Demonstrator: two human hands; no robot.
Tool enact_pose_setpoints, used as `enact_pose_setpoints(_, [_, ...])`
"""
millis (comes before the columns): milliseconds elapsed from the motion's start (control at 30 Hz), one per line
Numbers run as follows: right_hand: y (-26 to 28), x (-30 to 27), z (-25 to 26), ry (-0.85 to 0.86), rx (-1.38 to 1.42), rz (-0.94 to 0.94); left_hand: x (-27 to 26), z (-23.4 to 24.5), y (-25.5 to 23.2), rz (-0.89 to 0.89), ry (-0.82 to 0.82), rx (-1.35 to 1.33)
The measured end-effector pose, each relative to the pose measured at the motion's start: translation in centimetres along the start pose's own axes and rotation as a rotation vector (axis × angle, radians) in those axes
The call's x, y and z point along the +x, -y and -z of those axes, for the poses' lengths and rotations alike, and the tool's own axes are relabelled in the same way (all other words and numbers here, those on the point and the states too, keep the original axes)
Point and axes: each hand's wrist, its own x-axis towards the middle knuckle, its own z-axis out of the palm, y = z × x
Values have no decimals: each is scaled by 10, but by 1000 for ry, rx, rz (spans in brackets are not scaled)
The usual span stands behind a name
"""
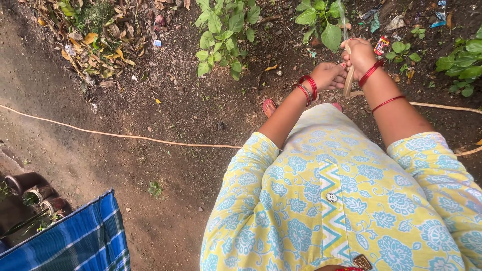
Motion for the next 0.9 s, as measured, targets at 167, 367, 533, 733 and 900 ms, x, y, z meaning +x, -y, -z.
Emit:
enact_pose_setpoints(167, [-10,6,-1,-23,5,-26,5,6,8,33,40,-18])
enact_pose_setpoints(367, [-17,6,5,-81,93,-59,0,2,1,35,31,49])
enact_pose_setpoints(533, [-34,27,24,-157,184,-117,9,-3,2,22,14,104])
enact_pose_setpoints(733, [-59,48,48,-148,316,-101,8,-12,0,-47,6,145])
enact_pose_setpoints(900, [-67,48,55,-139,346,-116,11,-15,5,-19,35,173])
